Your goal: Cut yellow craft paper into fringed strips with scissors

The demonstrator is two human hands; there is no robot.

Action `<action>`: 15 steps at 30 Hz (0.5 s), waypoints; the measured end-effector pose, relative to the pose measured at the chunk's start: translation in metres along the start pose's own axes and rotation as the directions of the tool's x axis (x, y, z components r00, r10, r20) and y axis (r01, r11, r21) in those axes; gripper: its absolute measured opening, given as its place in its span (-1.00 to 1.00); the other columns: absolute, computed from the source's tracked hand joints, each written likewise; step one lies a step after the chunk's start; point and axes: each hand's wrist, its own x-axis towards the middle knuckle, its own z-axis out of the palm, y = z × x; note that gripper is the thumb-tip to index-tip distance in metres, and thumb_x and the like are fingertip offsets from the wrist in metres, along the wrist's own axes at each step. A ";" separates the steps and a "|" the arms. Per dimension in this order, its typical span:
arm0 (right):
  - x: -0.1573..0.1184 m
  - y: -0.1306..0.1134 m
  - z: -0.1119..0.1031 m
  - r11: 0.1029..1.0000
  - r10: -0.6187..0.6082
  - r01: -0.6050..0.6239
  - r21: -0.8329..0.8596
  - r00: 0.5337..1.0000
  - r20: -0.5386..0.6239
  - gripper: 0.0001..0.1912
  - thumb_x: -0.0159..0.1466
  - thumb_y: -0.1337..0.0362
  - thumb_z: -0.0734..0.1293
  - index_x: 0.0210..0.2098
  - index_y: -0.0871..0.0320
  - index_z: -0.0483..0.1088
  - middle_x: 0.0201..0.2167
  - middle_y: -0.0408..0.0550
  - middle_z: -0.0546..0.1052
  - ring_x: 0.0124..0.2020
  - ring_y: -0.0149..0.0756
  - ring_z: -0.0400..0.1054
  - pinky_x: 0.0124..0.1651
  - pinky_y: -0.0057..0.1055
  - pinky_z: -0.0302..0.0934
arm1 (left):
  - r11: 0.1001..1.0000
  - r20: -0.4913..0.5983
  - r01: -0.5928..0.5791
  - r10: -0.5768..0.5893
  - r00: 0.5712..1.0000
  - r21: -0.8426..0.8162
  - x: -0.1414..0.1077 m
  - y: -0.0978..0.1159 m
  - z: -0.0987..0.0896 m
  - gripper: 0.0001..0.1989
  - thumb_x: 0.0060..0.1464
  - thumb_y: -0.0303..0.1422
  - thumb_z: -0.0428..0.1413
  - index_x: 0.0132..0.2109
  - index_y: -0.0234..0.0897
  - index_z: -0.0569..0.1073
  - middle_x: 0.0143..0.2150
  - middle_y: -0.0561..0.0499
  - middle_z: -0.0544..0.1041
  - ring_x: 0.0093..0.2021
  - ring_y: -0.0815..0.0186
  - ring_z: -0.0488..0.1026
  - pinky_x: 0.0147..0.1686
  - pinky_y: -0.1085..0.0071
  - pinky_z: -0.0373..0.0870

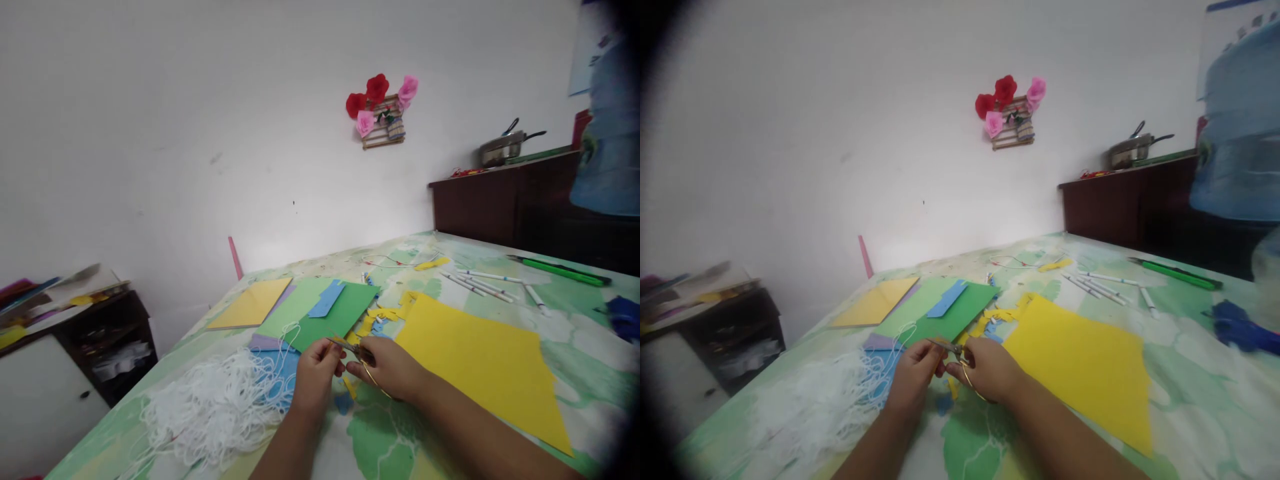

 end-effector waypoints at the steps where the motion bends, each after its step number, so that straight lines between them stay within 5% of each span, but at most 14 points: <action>1: 0.000 0.000 0.000 1.000 0.002 -0.002 -0.006 1.000 0.004 -0.62 0.06 -0.04 0.16 -0.55 0.18 0.22 -0.60 -0.16 0.30 -0.60 -0.47 0.07 -0.58 -0.54 -0.20 | 1.000 0.006 -0.004 0.004 1.000 0.000 0.000 0.001 0.000 -0.83 -0.16 -0.33 0.03 -0.57 -0.34 0.34 -0.66 0.12 0.31 -0.66 0.50 0.21 -0.63 0.55 0.13; 15: -0.001 -0.001 -0.004 0.996 0.026 -0.025 -0.084 1.000 0.009 -0.58 0.04 -0.09 0.16 -0.60 0.17 0.25 -0.64 -0.16 0.30 -0.61 -0.46 0.07 -0.59 -0.53 -0.22 | 0.999 0.024 0.029 -0.029 0.999 0.020 -0.002 0.008 -0.002 -0.78 -0.12 -0.27 0.01 -0.58 -0.32 0.32 -0.66 0.13 0.30 -0.65 0.48 0.22 -0.62 0.56 0.15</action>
